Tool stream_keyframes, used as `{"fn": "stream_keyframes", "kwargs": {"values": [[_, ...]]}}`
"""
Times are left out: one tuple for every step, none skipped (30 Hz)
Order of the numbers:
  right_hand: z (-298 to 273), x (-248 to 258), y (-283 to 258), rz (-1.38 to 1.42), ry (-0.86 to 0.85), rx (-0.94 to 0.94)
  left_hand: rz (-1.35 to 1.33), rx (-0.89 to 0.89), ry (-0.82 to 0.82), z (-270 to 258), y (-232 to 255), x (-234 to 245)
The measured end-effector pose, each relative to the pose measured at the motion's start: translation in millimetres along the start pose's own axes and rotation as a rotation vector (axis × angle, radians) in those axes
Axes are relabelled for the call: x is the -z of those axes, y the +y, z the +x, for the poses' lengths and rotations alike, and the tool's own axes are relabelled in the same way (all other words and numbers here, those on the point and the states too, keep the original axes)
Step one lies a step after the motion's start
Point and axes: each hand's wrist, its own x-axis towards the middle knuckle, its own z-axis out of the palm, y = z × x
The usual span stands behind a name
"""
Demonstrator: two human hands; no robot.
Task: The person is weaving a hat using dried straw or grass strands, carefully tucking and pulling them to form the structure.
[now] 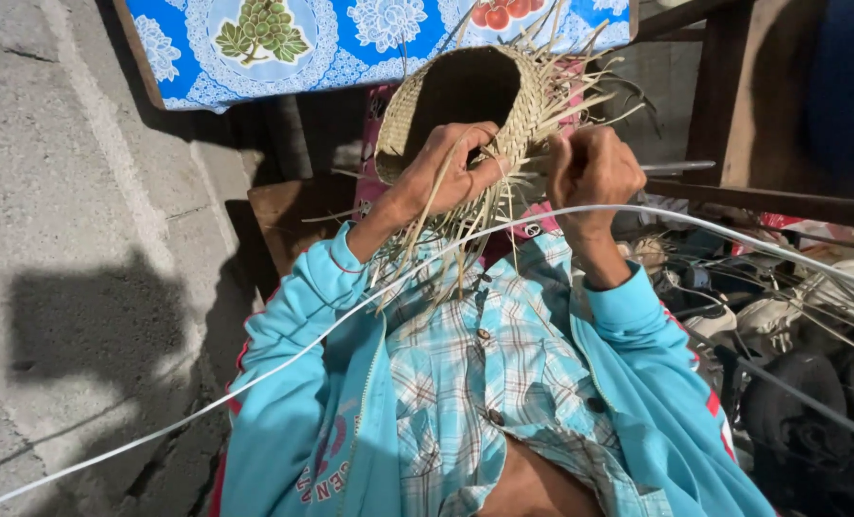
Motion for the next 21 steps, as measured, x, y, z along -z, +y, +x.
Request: {"fn": "stream_keyframes", "kwargs": {"values": [[1,-1,-2,0.0,-0.003,-0.002,-0.002,0.003,-0.001,1,-2,-1],[3,-3,-4,-0.021,0.003,-0.005,-0.001,-0.003,0.002,3,-4,-2],[5,-5,-6,-0.042,0.01,-0.009,0.0,-0.009,0.005,4,-6,-3],[10,-4,-9,-0.043,0.01,-0.008,0.0,-0.01,0.005,5,-8,-4],[15,-3,-12,-0.024,0.028,-0.01,0.002,-0.016,0.01,6,-10,-4],[19,-1,-16,-0.006,0.041,-0.013,0.0,-0.017,0.014,6,-13,-5],[18,0,-18,-0.007,0.037,-0.015,-0.003,-0.013,0.013,3,-16,-6],[19,-1,-18,0.03,0.04,-0.032,0.007,-0.001,0.019,3,-18,-6],[21,-1,-18,0.067,0.043,-0.049,0.017,0.011,0.024,2,-19,-6],[21,-1,-18,0.066,0.04,-0.052,0.016,0.014,0.022,2,-14,-6],[21,0,-19,0.054,0.045,-0.053,0.005,0.005,0.024,2,-9,-5],[23,-1,-18,0.042,0.055,-0.051,-0.002,-0.01,0.026,4,-4,-4],[23,-2,-17,0.041,0.058,-0.051,0.0,-0.012,0.024,5,-3,-3],[22,-2,-17,0.015,0.066,-0.044,-0.012,-0.009,0.025,5,-2,-3],[21,-2,-17,-0.011,0.074,-0.036,-0.024,-0.005,0.027,5,0,-3],[21,-3,-16,-0.01,0.072,-0.038,-0.024,-0.003,0.027,5,1,-3],[21,-5,-16,-0.029,0.105,-0.022,-0.035,-0.012,0.032,5,3,-2],[21,-6,-15,-0.049,0.139,-0.006,-0.046,-0.024,0.037,5,5,-2],[21,-9,-12,-0.049,0.139,-0.007,-0.046,-0.023,0.036,7,2,-2],[19,-12,-10,-0.06,0.165,0.0,-0.007,-0.048,0.039,9,-1,-2],[18,-14,-7,-0.07,0.19,0.008,0.032,-0.073,0.042,10,-3,-2]]}}
